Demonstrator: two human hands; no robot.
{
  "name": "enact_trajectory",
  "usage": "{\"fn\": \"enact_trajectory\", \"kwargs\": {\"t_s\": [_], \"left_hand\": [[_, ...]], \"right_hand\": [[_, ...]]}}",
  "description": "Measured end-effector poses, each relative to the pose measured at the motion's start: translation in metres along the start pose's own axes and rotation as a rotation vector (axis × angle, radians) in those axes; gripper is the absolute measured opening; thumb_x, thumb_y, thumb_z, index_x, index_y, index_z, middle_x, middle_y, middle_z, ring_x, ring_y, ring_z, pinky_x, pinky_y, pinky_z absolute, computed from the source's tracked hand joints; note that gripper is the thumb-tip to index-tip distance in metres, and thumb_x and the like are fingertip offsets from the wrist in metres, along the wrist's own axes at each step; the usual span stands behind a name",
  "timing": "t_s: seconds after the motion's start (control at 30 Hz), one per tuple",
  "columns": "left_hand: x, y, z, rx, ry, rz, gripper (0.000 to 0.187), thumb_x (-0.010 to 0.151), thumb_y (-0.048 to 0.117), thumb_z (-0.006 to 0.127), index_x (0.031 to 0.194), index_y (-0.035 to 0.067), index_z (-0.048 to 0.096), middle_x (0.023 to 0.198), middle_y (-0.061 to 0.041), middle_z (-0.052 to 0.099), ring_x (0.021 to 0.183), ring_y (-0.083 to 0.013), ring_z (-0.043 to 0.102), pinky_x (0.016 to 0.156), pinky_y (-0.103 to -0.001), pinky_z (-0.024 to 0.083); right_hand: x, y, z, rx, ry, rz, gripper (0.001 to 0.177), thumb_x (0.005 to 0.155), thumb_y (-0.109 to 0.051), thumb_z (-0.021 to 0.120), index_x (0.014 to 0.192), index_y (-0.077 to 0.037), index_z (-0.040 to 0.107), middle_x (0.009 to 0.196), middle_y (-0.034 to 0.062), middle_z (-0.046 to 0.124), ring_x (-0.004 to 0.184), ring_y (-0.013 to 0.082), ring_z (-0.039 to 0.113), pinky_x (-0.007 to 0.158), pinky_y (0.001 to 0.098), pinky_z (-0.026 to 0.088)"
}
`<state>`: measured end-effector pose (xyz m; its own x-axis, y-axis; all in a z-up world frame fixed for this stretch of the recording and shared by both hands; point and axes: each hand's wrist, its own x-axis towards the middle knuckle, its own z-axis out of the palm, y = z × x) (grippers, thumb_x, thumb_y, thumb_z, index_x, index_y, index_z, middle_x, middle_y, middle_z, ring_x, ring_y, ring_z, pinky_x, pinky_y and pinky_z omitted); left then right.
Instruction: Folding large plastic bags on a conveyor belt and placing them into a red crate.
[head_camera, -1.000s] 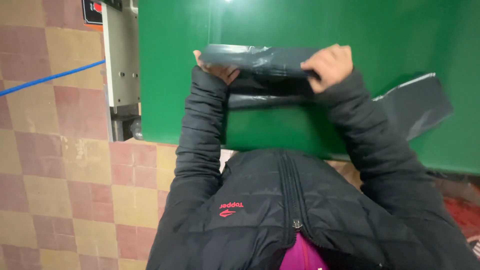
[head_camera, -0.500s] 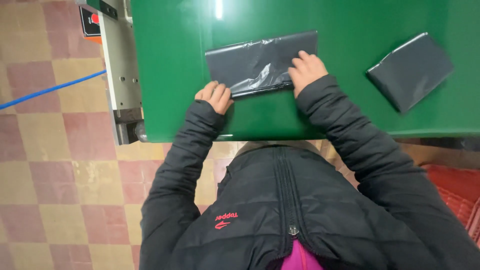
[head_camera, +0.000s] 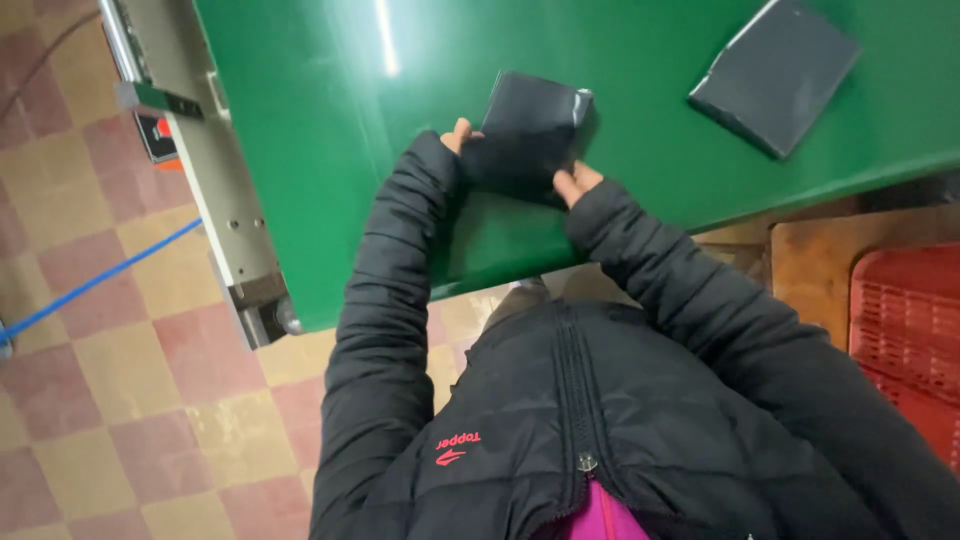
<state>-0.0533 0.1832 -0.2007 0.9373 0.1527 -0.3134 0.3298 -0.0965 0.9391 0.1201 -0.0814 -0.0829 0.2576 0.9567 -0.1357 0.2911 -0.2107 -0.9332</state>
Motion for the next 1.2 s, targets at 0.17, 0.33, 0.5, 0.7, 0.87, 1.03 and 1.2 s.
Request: {"fn": "enact_trajectory", "kwargs": {"t_s": [0.17, 0.33, 0.5, 0.7, 0.87, 1.03, 1.2], "left_hand": [[-0.046, 0.158, 0.025, 0.512, 0.533, -0.063, 0.042, 0.101, 0.044, 0.058, 0.112, 0.004, 0.066, 0.103, -0.021, 0.071, 0.094, -0.0410, 0.068, 0.081, -0.045, 0.053], [-0.012, 0.128, 0.038, 0.673, 0.728, -0.141, 0.042, 0.100, 0.045, 0.059, 0.104, 0.004, 0.060, 0.099, -0.023, 0.068, 0.088, -0.0464, 0.064, 0.075, -0.053, 0.050], [-0.002, 0.140, 0.052, 0.846, 0.889, -0.082, 0.043, 0.090, 0.042, 0.068, 0.099, 0.002, 0.056, 0.098, -0.023, 0.062, 0.085, -0.0469, 0.062, 0.069, -0.057, 0.049], [0.019, 0.212, 0.082, 0.692, 0.720, 0.529, 0.022, 0.098, 0.017, 0.069, 0.108, 0.004, 0.054, 0.105, -0.021, 0.057, 0.093, -0.0448, 0.060, 0.079, -0.051, 0.052], [0.092, 0.299, 0.149, 0.304, 0.703, 0.456, 0.018, 0.105, 0.028, 0.057, 0.113, 0.011, 0.054, 0.089, -0.020, 0.067, 0.083, -0.0479, 0.068, 0.070, -0.049, 0.055], [0.238, 0.231, 0.177, 0.399, 0.742, 0.321, 0.029, 0.105, 0.040, 0.052, 0.115, 0.012, 0.051, 0.095, -0.021, 0.072, 0.086, -0.0493, 0.067, 0.071, -0.054, 0.054], [0.289, 0.188, 0.200, 0.538, 0.715, 0.071, 0.036, 0.103, 0.046, 0.049, 0.112, 0.011, 0.047, 0.096, -0.022, 0.072, 0.088, -0.0498, 0.067, 0.073, -0.056, 0.054]], "right_hand": [[0.024, -0.034, -0.020, -0.176, 0.164, 0.295, 0.040, 0.111, -0.025, 0.043, 0.130, 0.004, 0.061, 0.123, 0.0213, 0.070, 0.113, 0.0334, 0.067, 0.097, 0.0405, 0.051], [0.040, 0.004, 0.002, -0.212, 0.188, 0.333, 0.041, 0.109, -0.028, 0.045, 0.129, 0.004, 0.061, 0.123, 0.0244, 0.068, 0.113, 0.0373, 0.065, 0.097, 0.0421, 0.051], [0.032, 0.014, -0.002, -0.251, 0.267, 0.399, 0.043, 0.107, -0.030, 0.047, 0.128, 0.005, 0.061, 0.124, 0.0275, 0.066, 0.114, 0.0411, 0.063, 0.097, 0.0438, 0.050], [0.002, 0.047, -0.072, 0.108, 0.580, 0.125, 0.048, 0.105, -0.032, 0.060, 0.139, 0.001, 0.050, 0.132, 0.0201, 0.065, 0.121, 0.0335, 0.063, 0.104, 0.0410, 0.050], [-0.027, 0.030, -0.194, 0.211, 0.753, -0.449, 0.058, 0.117, -0.024, 0.058, 0.163, -0.007, 0.027, 0.157, 0.0165, 0.050, 0.144, 0.0275, 0.053, 0.123, 0.0372, 0.042], [-0.033, 0.064, -0.246, -0.166, 0.967, -0.084, 0.052, 0.115, -0.028, 0.064, 0.154, -0.007, 0.037, 0.121, 0.0233, 0.067, 0.109, 0.0393, 0.067, 0.097, 0.0469, 0.052], [-0.023, 0.114, -0.249, -0.439, 1.108, -0.035, 0.050, 0.111, -0.026, 0.071, 0.148, -0.010, 0.041, 0.091, 0.0255, 0.069, 0.084, 0.0513, 0.065, 0.073, 0.0551, 0.053]]}}
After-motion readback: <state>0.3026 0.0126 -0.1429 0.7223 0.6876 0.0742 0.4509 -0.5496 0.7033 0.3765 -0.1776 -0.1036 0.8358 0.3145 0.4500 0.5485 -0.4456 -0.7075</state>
